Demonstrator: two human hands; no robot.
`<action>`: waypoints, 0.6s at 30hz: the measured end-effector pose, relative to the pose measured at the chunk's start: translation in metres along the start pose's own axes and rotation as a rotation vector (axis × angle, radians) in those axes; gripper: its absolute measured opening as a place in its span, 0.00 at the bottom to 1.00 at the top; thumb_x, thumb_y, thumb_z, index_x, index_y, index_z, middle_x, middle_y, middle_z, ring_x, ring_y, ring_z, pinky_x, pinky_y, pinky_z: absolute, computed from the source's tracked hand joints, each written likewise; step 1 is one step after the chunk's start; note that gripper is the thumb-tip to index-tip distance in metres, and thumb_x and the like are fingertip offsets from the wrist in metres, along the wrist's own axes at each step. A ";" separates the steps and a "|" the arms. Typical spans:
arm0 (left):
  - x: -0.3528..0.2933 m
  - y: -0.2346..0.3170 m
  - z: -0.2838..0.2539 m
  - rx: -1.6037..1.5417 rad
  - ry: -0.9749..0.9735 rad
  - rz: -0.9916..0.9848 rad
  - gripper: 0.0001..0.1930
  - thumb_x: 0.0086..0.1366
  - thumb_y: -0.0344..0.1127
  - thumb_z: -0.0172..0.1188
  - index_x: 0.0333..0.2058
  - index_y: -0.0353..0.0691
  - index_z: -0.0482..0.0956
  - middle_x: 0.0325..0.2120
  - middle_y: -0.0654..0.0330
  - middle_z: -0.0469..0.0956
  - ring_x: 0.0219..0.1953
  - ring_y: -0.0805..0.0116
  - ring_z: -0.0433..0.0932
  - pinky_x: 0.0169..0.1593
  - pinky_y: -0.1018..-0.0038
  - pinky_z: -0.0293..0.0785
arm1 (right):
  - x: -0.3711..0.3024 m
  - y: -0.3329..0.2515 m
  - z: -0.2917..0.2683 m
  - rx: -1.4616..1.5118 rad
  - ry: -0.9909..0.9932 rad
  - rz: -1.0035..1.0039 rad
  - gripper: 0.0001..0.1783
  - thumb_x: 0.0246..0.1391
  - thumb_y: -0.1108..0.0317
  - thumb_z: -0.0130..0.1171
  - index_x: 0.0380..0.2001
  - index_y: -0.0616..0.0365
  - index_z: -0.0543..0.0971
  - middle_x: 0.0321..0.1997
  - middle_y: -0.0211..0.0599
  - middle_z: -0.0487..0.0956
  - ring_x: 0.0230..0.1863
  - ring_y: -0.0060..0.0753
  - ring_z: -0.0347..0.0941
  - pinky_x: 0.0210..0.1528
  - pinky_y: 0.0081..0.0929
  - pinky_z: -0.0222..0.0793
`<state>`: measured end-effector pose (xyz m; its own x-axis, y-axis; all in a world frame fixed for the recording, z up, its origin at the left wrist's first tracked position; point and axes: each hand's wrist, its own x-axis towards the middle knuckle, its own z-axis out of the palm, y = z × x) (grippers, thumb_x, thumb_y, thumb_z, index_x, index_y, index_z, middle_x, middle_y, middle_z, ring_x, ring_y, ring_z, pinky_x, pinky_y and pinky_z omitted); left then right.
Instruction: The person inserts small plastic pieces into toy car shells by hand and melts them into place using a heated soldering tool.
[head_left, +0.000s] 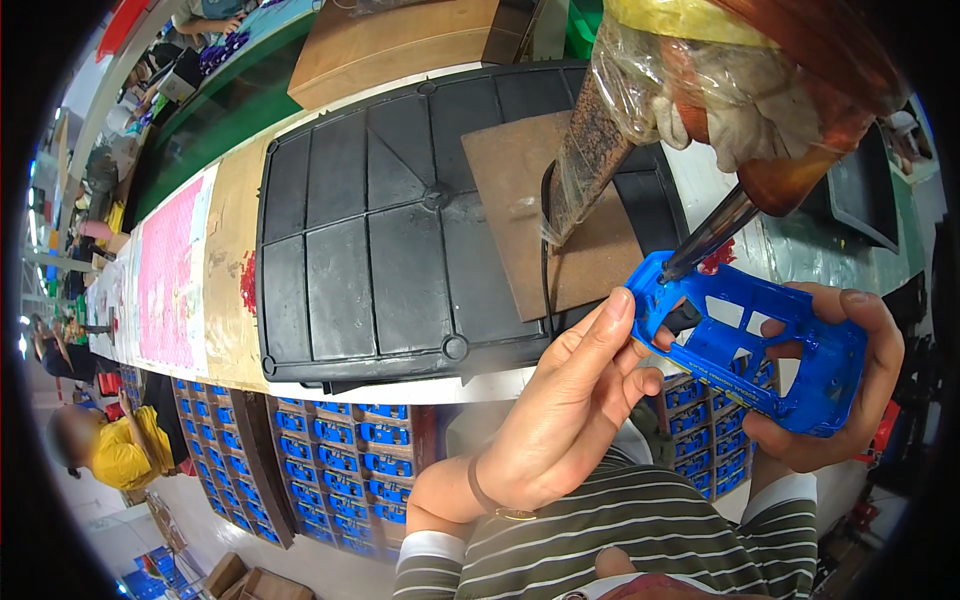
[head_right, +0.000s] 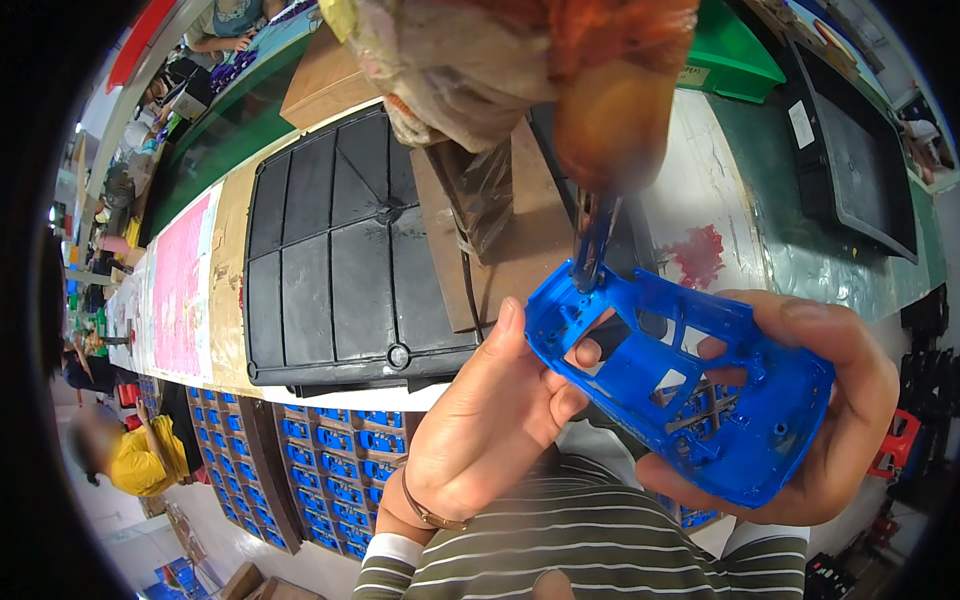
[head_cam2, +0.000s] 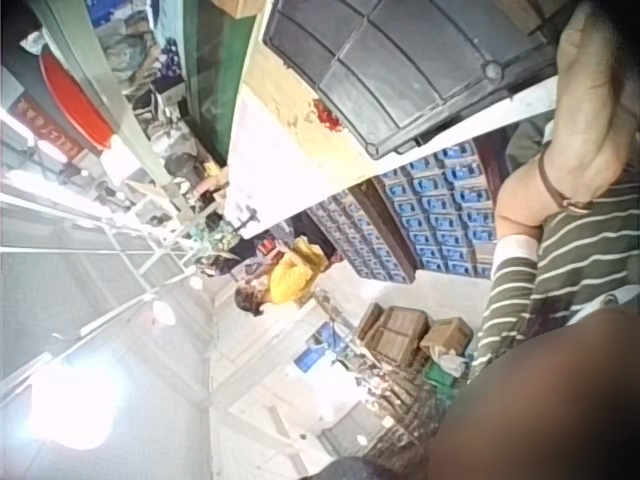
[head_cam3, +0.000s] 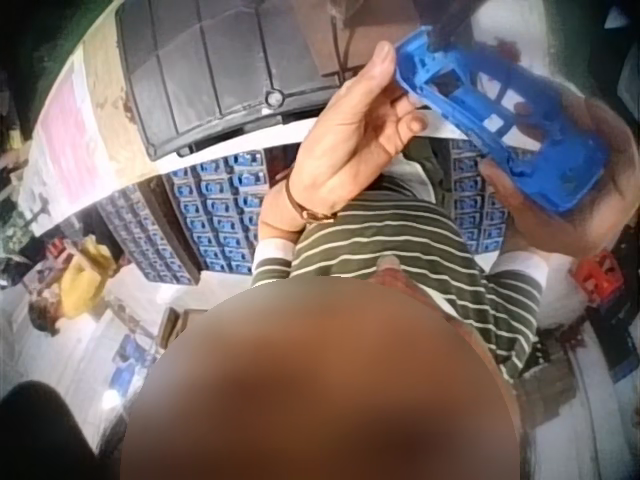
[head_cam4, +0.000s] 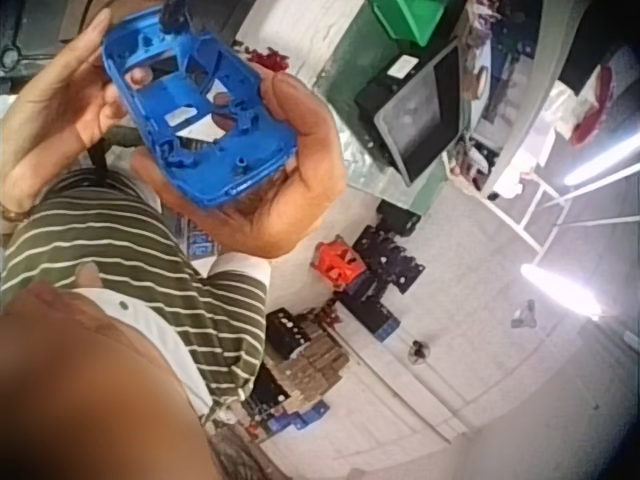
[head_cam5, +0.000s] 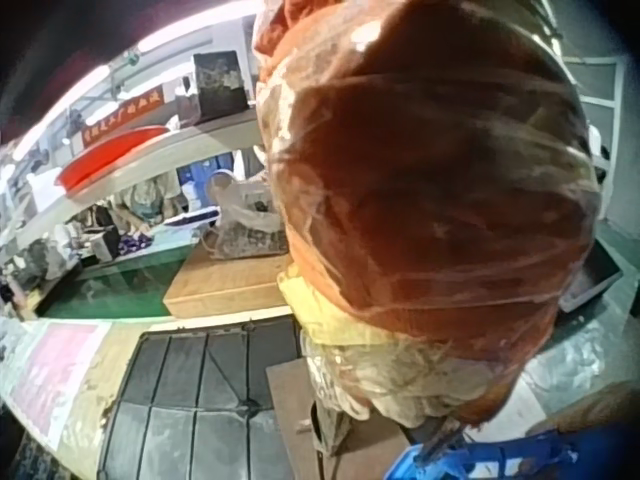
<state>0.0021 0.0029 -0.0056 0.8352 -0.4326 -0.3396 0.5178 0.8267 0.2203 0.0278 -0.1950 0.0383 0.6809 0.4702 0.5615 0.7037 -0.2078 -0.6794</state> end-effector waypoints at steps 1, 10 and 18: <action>0.000 0.000 0.001 0.001 0.000 -0.001 0.15 0.67 0.46 0.45 0.43 0.43 0.73 0.33 0.69 0.75 0.36 0.83 0.70 0.37 0.84 0.67 | 0.000 -0.001 -0.001 -0.001 -0.004 0.004 0.51 0.23 0.67 0.74 0.54 0.61 0.57 0.45 0.53 0.70 0.43 0.36 0.71 0.39 0.28 0.74; 0.000 0.002 0.001 0.001 0.014 -0.018 0.15 0.67 0.46 0.45 0.43 0.43 0.73 0.33 0.68 0.74 0.36 0.83 0.69 0.36 0.84 0.66 | -0.001 -0.002 0.003 -0.009 0.036 0.015 0.52 0.21 0.65 0.75 0.53 0.60 0.59 0.45 0.53 0.71 0.42 0.36 0.72 0.38 0.27 0.75; -0.001 0.003 0.001 0.002 -0.004 -0.006 0.15 0.67 0.46 0.45 0.43 0.43 0.73 0.33 0.69 0.73 0.36 0.83 0.69 0.36 0.85 0.66 | -0.001 -0.001 0.002 -0.009 0.022 0.003 0.53 0.22 0.63 0.76 0.54 0.61 0.58 0.45 0.53 0.71 0.41 0.36 0.73 0.38 0.27 0.75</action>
<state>0.0028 0.0060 -0.0035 0.8325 -0.4393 -0.3376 0.5235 0.8231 0.2201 0.0257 -0.1931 0.0376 0.6875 0.4506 0.5694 0.7032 -0.2175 -0.6769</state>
